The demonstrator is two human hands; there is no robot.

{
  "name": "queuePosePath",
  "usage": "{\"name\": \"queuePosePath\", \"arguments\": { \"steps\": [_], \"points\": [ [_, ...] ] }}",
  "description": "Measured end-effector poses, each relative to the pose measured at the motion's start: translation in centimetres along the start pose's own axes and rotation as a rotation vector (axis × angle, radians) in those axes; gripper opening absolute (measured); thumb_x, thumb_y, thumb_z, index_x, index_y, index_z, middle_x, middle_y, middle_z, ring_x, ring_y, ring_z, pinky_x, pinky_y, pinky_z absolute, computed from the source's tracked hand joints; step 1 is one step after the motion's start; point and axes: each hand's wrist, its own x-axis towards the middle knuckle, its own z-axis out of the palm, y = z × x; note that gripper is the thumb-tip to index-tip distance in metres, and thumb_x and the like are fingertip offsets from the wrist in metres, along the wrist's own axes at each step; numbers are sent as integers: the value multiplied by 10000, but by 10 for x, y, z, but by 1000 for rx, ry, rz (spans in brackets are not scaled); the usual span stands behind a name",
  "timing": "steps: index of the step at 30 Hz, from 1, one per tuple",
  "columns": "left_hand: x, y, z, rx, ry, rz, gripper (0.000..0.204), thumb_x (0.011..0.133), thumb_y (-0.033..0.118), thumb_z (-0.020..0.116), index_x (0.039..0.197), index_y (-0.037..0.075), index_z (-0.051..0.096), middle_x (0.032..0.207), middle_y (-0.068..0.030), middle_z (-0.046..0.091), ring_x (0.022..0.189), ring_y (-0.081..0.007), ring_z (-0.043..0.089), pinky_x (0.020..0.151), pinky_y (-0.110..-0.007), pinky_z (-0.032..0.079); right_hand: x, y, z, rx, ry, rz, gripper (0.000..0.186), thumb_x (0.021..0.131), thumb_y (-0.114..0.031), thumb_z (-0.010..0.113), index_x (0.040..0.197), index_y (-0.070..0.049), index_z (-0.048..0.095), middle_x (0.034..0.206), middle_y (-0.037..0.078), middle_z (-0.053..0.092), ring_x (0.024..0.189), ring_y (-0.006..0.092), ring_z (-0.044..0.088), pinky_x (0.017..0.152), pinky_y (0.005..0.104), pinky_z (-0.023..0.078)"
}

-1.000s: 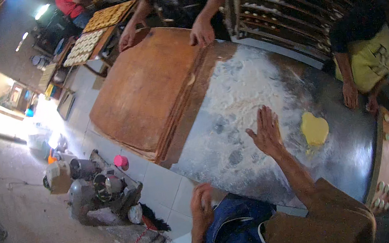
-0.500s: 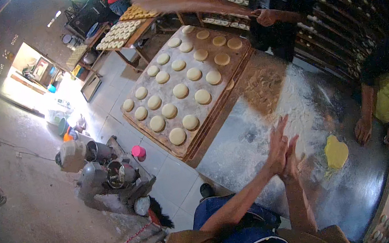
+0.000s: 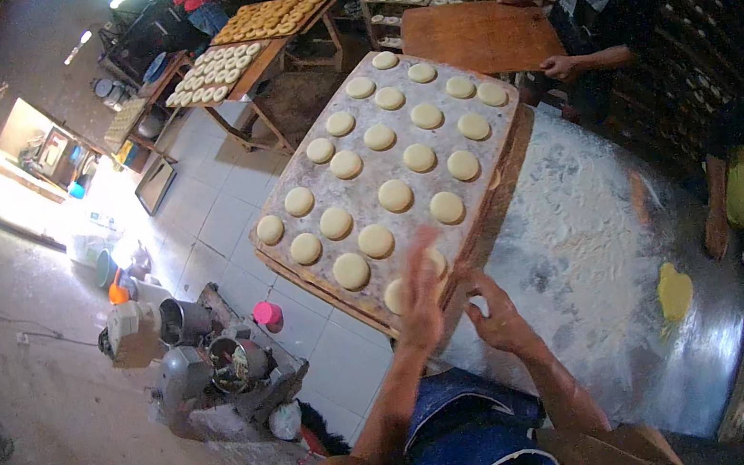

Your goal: The person rolls small pieces of dough into balls and places them on a wooden board. They also flatten some dough pieces into rings and arrange them on a tray. The task is performed by hand on a metal table in a bakery setting.

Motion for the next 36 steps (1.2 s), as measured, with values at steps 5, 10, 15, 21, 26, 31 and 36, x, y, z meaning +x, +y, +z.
{"name": "queuePosePath", "arguments": {
  "steps": [5, 10, 15, 21, 26, 31, 36],
  "points": [
    [38, -15, -117, 988, 196, -96, 350, 906, 63, 589, 1247, -9, 554, 1197, -219, 547, 1139, -387, 516, 994, -460, 404, 46, -49, 78, -847, -7, -320, 635, 827, -273, 674, 1312, 82, 470, 1227, 213, 543, 1173, 367, 481, 1030, 455, 380],
    [54, -31, -147, 1063, -155, -45, 305, 839, 108, 684, 1097, -16, 578, 1125, -213, 565, 1098, -399, 519, 908, -490, 427, 65, -57, 107, -778, 19, 94, 565, 837, -282, 677, 1232, 86, 506, 1133, 228, 542, 1090, 393, 511, 960, 455, 420],
    [65, -18, -155, 975, -495, -140, 309, 783, 68, 728, 1041, -2, 571, 998, -186, 600, 978, -380, 573, 808, -471, 456, 61, -46, 105, -491, 135, 111, 417, 807, -270, 719, 1094, -9, 567, 1028, 184, 581, 1023, 388, 555, 889, 472, 450],
    [61, 8, -123, 629, -553, -175, 277, 812, 50, 720, 1069, 6, 628, 938, -153, 658, 856, -255, 653, 773, -363, 508, 7, -31, 85, 205, 242, 223, 325, 827, -176, 756, 1044, -11, 580, 998, 136, 659, 944, 248, 659, 805, 402, 527],
    [44, -10, -22, 455, -731, -90, 304, 833, 96, 722, 1115, 12, 645, 957, -144, 683, 850, -233, 667, 772, -339, 523, -66, -1, 28, 1071, 579, 342, 318, 799, -155, 781, 1041, -25, 620, 1012, 85, 667, 971, 184, 638, 859, 371, 527],
    [8, -73, 126, 227, -883, -5, 342, 843, 81, 694, 1167, 24, 600, 970, -167, 696, 835, -285, 689, 755, -354, 540, -134, 45, -62, -150, 681, 437, 374, 774, -114, 762, 1112, -48, 616, 1068, 129, 661, 989, 279, 647, 834, 408, 525],
    [-17, -129, 201, 606, -871, 317, 368, 759, 28, 695, 1115, 75, 614, 1001, -135, 663, 946, -340, 612, 815, -453, 490, -165, 91, -140, -737, 617, 720, 480, 742, -136, 772, 1168, -59, 565, 1054, 147, 605, 1027, 313, 599, 861, 444, 468]
  ]
}}
